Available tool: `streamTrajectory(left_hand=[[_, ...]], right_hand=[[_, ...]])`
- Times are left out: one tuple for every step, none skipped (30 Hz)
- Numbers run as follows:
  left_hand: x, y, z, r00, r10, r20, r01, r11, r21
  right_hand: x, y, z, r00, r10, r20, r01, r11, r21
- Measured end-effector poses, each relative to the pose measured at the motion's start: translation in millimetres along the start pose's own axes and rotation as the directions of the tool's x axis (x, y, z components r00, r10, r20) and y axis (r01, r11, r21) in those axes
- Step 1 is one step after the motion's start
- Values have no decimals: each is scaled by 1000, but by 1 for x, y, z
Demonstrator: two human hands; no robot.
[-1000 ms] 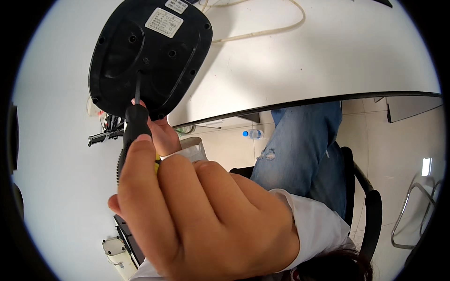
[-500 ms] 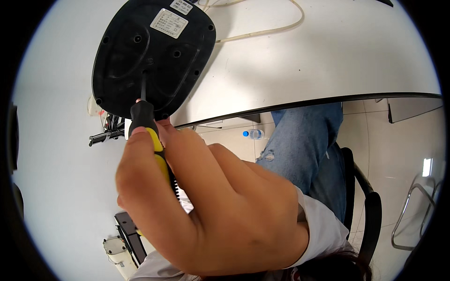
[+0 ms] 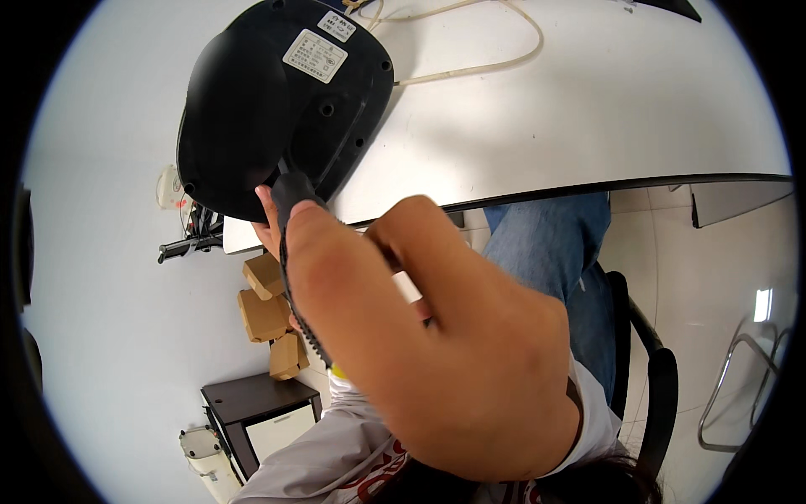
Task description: The person uses a screwdriver to remove screws from the base of a standing fan. They repeatedly insert the screwdriver into screw holes, turn it to loosen screws, and place the removed screws into a nearby toolkit. The fan base is flipped and repositioned several times during the process.
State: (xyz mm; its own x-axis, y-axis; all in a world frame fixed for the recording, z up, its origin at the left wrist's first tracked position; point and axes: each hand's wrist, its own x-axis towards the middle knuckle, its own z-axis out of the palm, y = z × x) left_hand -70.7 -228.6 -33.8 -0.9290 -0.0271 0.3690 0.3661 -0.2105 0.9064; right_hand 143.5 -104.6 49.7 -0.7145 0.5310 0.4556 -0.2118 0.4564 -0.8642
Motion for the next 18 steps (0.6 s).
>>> streamTrajectory(left_hand=[[-1,2,2,999,49,8,-49,999,23],[-2,5,5,999,40,25,-41,999,25],[-3,11,8,999,32,41,-33,999,27],[-4,13,8,998,23,54,-25,999,30],[-5,12,9,998,15,57,-17,1000,17],[-6,12,9,998,8,61,-8,1000,5],[-6,13,7,999,10,52,-10,1000,10],[-6,13,6,999,11,44,-12,1000,16],[-5,11,3,999,19,31,-21,999,44],[-5,12,4,999,-6,34,4,998,56],[-4,14,4,999,-29,37,26,997,70],[-3,15,4,998,-50,39,47,995,85],[1,8,0,997,-42,57,38,996,76],[3,4,-2,997,-33,76,28,997,68],[3,2,-4,996,-58,67,55,997,50],[0,6,-2,995,-82,58,80,996,36],[-2,9,-1,993,-106,50,105,994,22],[-2,9,-1,995,-81,54,81,997,4]], right_hand=[[1,-3,-2,1000,-8,12,8,1000,-12],[1,-7,-2,1000,-16,22,16,1000,-26],[2,-9,-3,999,-31,18,32,999,-39],[2,-10,-2,999,-47,18,47,997,-53],[2,-9,0,998,-69,4,69,995,-66],[3,-9,1,997,-75,-8,74,995,-63],[4,-11,2,996,-84,-16,83,995,-61],[6,-13,3,997,-76,-21,75,996,-42],[6,-15,3,996,-89,-6,88,995,-56],[8,-16,2,995,-99,7,99,992,-74],[10,-17,-1,991,-129,40,134,983,-123],[11,-21,-4,990,-111,93,123,982,-141],[11,-25,-7,985,-92,144,116,979,-167],[11,-29,-9,978,-73,195,111,975,-192],[8,-29,-7,976,-55,211,97,977,-190],[5,-26,-6,973,-37,227,80,980,-184],[3,-20,-7,953,-133,272,181,970,-160],[2,-20,-4,961,-107,253,151,975,-161]])
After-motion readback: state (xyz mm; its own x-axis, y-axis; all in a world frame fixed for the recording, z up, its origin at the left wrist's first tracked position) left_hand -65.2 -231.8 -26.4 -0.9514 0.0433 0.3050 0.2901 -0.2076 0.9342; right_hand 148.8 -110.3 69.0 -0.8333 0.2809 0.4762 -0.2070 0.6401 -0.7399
